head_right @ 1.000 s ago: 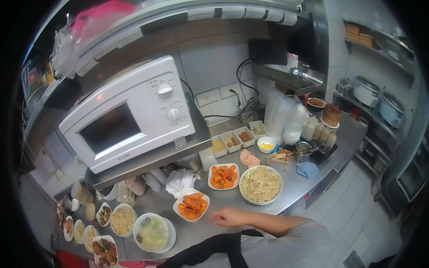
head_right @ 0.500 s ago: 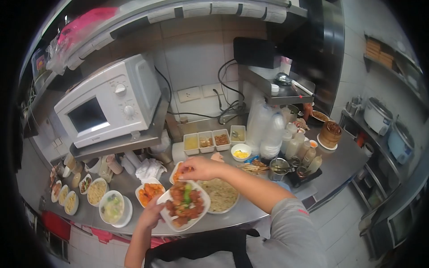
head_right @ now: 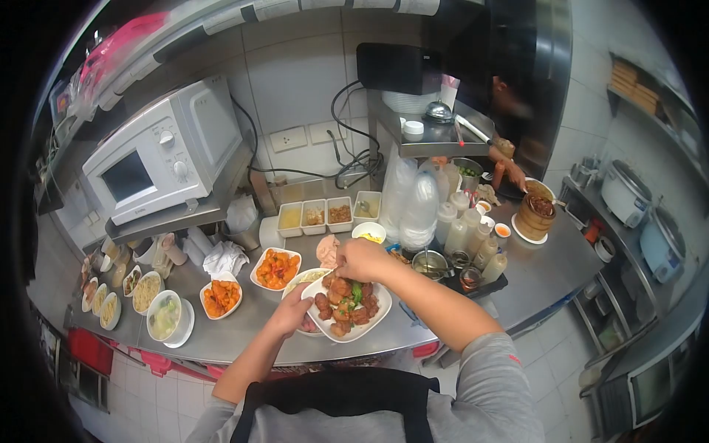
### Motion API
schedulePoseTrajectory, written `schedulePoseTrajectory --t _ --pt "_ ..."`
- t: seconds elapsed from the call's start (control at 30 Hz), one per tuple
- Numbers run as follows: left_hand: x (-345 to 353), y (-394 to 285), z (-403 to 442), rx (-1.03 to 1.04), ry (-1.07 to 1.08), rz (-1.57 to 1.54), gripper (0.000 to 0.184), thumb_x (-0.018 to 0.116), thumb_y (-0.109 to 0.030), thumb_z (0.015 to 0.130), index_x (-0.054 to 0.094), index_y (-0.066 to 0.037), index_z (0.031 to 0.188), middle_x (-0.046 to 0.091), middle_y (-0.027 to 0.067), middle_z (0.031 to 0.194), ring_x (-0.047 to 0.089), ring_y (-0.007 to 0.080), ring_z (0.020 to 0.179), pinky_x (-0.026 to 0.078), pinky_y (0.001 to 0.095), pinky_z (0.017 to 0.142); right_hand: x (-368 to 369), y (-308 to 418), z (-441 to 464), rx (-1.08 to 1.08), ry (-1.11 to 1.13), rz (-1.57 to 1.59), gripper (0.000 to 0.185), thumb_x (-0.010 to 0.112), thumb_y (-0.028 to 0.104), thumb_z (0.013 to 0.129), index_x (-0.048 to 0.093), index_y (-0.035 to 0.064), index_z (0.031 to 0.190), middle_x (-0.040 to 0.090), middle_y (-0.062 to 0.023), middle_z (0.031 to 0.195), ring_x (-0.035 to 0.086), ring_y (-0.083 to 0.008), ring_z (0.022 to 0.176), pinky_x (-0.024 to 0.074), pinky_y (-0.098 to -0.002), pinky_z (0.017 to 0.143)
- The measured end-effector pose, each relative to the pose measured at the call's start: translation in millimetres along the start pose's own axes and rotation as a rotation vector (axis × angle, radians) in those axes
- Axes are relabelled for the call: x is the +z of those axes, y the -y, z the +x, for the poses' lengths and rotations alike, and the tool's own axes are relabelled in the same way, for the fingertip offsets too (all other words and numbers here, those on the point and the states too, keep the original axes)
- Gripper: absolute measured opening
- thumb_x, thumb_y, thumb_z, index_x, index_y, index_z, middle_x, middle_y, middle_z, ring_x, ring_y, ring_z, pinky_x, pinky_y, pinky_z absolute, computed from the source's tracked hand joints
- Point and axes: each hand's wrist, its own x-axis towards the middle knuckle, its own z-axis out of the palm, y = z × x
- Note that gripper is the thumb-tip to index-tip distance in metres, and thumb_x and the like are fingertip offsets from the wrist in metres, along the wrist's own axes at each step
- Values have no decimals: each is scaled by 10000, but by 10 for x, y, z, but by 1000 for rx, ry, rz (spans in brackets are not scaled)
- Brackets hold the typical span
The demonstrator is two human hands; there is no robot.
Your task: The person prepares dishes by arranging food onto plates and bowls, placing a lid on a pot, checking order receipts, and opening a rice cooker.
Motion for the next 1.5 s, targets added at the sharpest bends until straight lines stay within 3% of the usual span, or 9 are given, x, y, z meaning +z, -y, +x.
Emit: schedulePoseTrajectory --t 0.1,0.23,0.6,0.7,0.8,0.9,1.2,1.5 --pt "63 5 55 85 -4 15 428 392 -80 897 337 -68 1322 608 75 781 569 112 492 476 221 428 16 -105 34 -65 -6 -26 274 708 246 669 648 125 907 623 -85 964 598 -276 912 489 -379 757" --pt "59 62 51 61 12 12 425 399 -83 896 339 -65 1316 604 76 785 577 118 499 481 222 432 -74 -90 -7 -113 116 -15 282 716 185 636 636 132 901 613 -74 967 587 -269 934 485 -375 767" --pt "-15 173 -84 109 -4 -9 401 395 -73 890 376 -58 1290 599 81 827 584 124 519 490 224 441 17 33 -52 -222 25 -67 296 731 140 588 623 137 864 612 -43 924 586 -247 915 485 -380 752" --pt "-65 97 -153 18 22 62 451 420 -166 886 368 -151 1334 538 89 1168 596 187 912 558 318 628 -10 68 -67 -232 -3 -51 281 732 132 591 621 134 849 609 -38 924 580 -250 917 484 -379 753" --pt "-84 54 -197 34 15 68 457 421 -159 885 363 -147 1339 530 97 1177 599 195 909 558 316 617 -103 141 -130 -246 -63 -73 271 730 120 591 620 130 838 601 -28 924 565 -249 931 472 -382 763" --pt "-75 44 -213 130 -44 27 394 392 -86 895 377 -63 1288 610 76 803 589 123 531 478 235 436 -186 184 -181 -294 -161 -117 266 730 119 586 619 131 827 591 -21 914 546 -245 938 448 -388 776" --pt "-96 -197 -130 208 -148 -152 417 404 -58 857 385 -33 1273 604 91 835 579 120 505 473 219 402 -660 298 -304 -386 -604 -131 255 734 114 599 616 136 824 564 -39 940 524 -251 928 427 -392 781" --pt "-109 -303 75 202 -233 -281 304 390 -79 871 406 -39 1172 603 104 762 560 128 461 439 214 378 -967 374 -455 -297 -653 315 274 767 99 593 628 70 827 580 -93 1017 544 -274 990 424 -344 864"
